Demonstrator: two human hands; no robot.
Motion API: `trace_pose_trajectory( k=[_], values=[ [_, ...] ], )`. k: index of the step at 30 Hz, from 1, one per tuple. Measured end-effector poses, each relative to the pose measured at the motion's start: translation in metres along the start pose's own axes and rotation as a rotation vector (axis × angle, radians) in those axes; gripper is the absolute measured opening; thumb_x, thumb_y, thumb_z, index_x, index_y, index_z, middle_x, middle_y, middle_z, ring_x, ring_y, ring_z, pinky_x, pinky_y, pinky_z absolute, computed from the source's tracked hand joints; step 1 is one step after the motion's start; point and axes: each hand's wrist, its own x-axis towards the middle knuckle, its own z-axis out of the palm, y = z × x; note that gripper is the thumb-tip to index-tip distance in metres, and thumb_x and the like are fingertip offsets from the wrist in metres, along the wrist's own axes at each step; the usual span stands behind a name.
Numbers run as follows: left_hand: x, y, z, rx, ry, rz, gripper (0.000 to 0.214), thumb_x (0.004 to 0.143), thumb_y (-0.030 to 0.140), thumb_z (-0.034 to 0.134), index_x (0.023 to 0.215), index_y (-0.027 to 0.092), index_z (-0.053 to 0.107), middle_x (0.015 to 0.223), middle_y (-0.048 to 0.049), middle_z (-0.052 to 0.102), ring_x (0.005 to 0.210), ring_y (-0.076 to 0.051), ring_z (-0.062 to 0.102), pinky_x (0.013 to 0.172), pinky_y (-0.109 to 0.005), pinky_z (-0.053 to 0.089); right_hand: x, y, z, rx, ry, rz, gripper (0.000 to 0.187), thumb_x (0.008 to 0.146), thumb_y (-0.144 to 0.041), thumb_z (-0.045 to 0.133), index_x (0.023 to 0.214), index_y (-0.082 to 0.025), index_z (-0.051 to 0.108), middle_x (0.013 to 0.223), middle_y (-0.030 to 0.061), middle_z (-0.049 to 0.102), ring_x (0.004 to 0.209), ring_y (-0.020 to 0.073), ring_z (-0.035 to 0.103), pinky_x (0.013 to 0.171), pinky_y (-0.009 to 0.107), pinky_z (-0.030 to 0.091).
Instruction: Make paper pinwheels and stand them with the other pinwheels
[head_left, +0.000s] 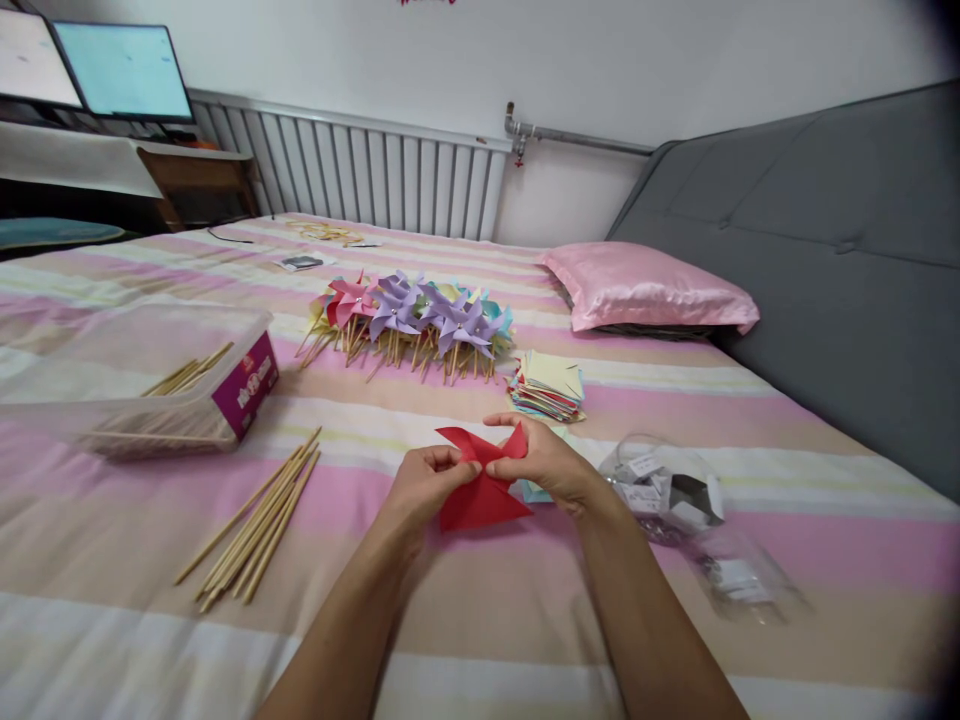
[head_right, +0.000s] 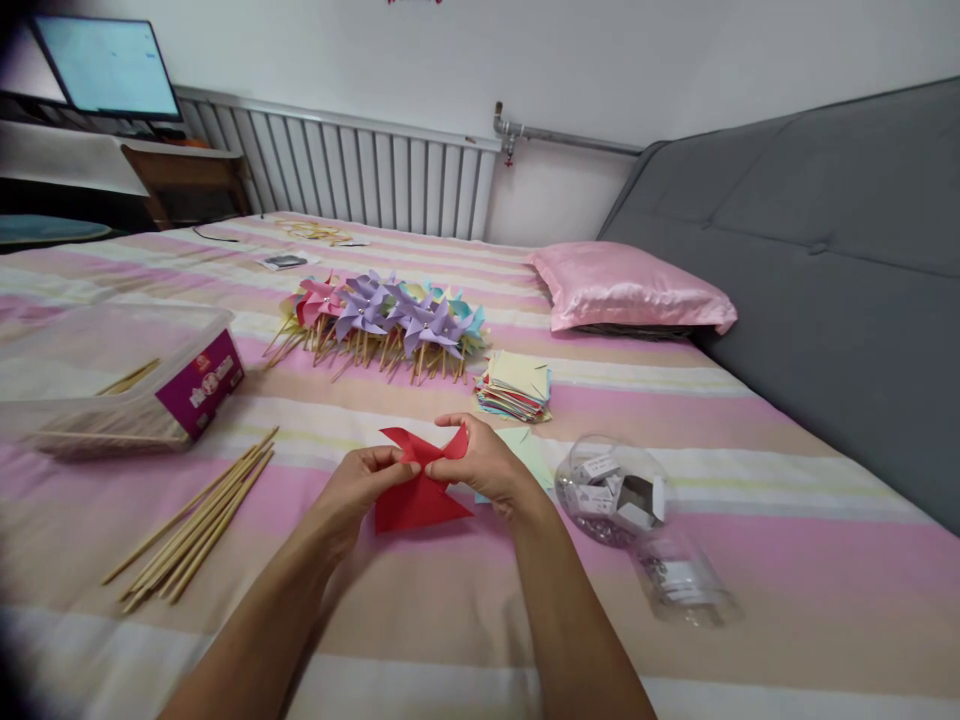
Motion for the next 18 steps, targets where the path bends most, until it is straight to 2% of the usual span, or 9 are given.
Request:
trace_pose_trajectory(
  k=[5, 11, 15, 18],
  values=[
    [0.0018, -0.0001, -0.0012, 0.051, -0.026, -0.027, 0.019, 0.051, 0.026, 0.074, 0.054, 0.012, 0.062, 0.051, -0.0009, 0.058, 0.048, -0.012, 0.05, 0.05, -0.022, 0.033, 0.0, -0.0004, -0.0016, -0.053, -0.035, 0.0, 0.061, 0.058, -0.013, 0.069, 0.115, -0.018, 0.048, 0.054, -0.0077, 0.059, 0.05, 0.0102, 0.053, 0.053, 0.021, 0.04],
    [-0.0001, 0.0018, -0.0014, 0.003, -0.06, -0.07, 0.022, 0.049, 0.026, 0.075, 0.054, 0.012, 0.059, 0.052, -0.0005, 0.059, 0.048, -0.01, 0.049, 0.05, -0.021, 0.032, -0.0011, -0.0007, -0.0009, -0.028, -0.04, -0.027, 0.061, 0.06, -0.015, 0.071, 0.117, -0.018, 0.047, 0.06, -0.0065, 0.059, 0.055, 0.0113, 0.055, 0.058, 0.024, 0.043],
    [0.0019, -0.0007, -0.0013, -0.068, 0.023, -0.023, 0.028, 0.048, 0.025, 0.078, 0.048, 0.014, 0.052, 0.046, 0.0024, 0.055, 0.043, -0.007, 0.044, 0.045, -0.019, 0.028, 0.0011, 0.0015, 0.0034, 0.032, -0.005, -0.067, 0.061, 0.061, -0.021, 0.073, 0.117, -0.019, 0.046, 0.063, -0.0054, 0.06, 0.059, 0.0129, 0.058, 0.059, 0.026, 0.046],
    [0.006, -0.0018, -0.0041, -0.169, 0.151, 0.021, 0.029, 0.047, 0.024, 0.078, 0.047, 0.014, 0.052, 0.046, 0.0014, 0.057, 0.043, -0.008, 0.047, 0.046, -0.019, 0.032, 0.0047, 0.0031, 0.0057, 0.026, 0.111, -0.158, 0.064, 0.061, -0.028, 0.075, 0.117, -0.02, 0.046, 0.084, 0.0014, 0.066, 0.073, 0.0152, 0.061, 0.066, 0.028, 0.048]
  ],
)
